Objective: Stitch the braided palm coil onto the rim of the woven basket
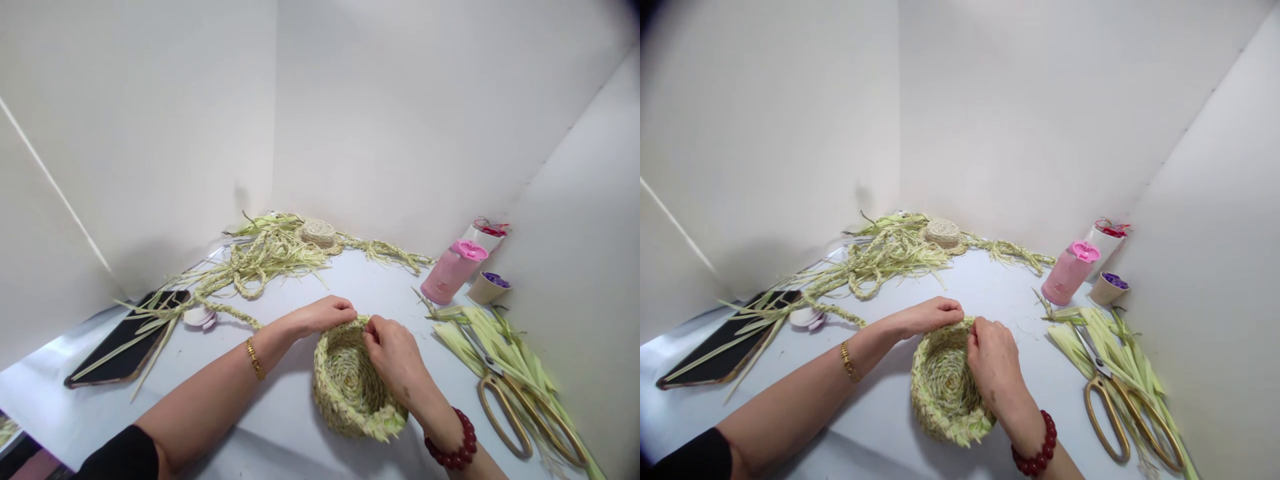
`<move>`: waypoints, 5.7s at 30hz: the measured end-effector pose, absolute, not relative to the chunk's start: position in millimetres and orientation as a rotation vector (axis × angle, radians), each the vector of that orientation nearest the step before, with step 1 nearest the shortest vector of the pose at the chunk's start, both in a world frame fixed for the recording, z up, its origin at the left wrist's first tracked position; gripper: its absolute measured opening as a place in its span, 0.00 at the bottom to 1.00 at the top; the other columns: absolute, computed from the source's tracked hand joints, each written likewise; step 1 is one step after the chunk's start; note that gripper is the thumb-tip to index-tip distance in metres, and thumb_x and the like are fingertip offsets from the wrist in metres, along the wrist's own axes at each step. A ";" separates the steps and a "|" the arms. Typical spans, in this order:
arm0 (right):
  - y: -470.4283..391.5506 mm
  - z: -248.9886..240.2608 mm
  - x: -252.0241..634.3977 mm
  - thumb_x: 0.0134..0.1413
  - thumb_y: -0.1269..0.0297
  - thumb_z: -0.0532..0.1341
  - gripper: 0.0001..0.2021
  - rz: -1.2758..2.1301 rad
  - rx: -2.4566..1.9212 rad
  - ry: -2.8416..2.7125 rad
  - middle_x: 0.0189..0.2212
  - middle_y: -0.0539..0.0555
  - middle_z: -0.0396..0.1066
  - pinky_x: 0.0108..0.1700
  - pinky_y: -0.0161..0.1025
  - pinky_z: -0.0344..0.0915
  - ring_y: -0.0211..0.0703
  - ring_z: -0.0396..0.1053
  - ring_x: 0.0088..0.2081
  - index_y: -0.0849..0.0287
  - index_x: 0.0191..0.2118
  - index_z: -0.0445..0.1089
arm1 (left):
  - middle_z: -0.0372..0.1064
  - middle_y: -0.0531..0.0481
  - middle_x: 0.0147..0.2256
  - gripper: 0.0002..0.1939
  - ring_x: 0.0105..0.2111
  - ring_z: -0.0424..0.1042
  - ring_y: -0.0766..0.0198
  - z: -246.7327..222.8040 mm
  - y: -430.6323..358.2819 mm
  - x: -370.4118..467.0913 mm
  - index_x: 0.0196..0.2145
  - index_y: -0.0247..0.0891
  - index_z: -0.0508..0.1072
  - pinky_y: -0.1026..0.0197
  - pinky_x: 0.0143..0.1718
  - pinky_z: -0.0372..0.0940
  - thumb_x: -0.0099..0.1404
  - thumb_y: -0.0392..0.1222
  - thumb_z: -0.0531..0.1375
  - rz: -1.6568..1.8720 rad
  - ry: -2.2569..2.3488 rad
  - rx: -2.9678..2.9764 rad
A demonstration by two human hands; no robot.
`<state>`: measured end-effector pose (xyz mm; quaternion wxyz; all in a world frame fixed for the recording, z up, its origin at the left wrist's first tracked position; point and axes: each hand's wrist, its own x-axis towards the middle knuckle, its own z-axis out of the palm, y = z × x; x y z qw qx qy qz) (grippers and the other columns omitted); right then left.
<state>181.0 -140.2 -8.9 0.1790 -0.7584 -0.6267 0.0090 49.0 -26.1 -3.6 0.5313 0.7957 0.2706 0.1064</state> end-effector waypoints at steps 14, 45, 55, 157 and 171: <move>-138.8 -12.5 178.2 0.54 0.73 0.51 0.09 0.022 -2.125 -1.741 0.24 0.52 0.67 0.30 0.35 0.44 0.39 0.60 0.27 0.59 0.26 0.62 | 0.56 0.57 0.23 0.11 0.25 0.52 0.70 -9.1 -21.6 48.1 0.28 0.33 0.69 0.67 0.26 0.48 0.53 0.45 0.56 0.306 0.570 1.830; -146.6 -4.9 172.2 0.54 0.73 0.53 0.09 -0.271 -2.213 -1.883 0.26 0.52 0.69 0.33 0.38 0.46 0.43 0.63 0.30 0.58 0.26 0.67 | 0.51 0.57 0.21 0.09 0.24 0.48 0.70 -2.0 -27.5 48.2 0.23 0.35 0.64 0.65 0.25 0.45 0.51 0.45 0.53 0.268 0.630 1.788; -140.8 -14.3 171.4 0.55 0.74 0.52 0.09 -0.266 -2.216 -1.863 0.27 0.55 0.70 0.34 0.39 0.48 0.46 0.65 0.31 0.59 0.27 0.66 | 0.52 0.58 0.20 0.10 0.22 0.46 0.71 -5.8 -27.2 48.5 0.24 0.35 0.66 0.65 0.24 0.44 0.49 0.46 0.55 0.264 0.638 1.718; -100.4 21.8 223.8 0.46 0.64 0.57 0.07 0.719 -1.691 -1.929 0.16 0.44 0.55 0.24 0.30 0.47 0.32 0.51 0.22 0.61 0.23 0.65 | 0.55 0.57 0.21 0.07 0.24 0.51 0.71 -8.9 -27.0 50.4 0.24 0.34 0.70 0.66 0.26 0.46 0.49 0.41 0.59 0.370 0.553 1.755; -83.2 17.7 280.9 0.57 0.67 0.47 0.15 -0.214 -2.381 -1.216 0.30 0.67 0.70 0.36 0.44 0.58 0.53 0.69 0.35 0.66 0.39 0.69 | 0.59 0.56 0.22 0.09 0.24 0.54 0.70 -2.5 -26.3 47.4 0.27 0.34 0.73 0.66 0.26 0.48 0.48 0.42 0.60 0.261 0.563 1.779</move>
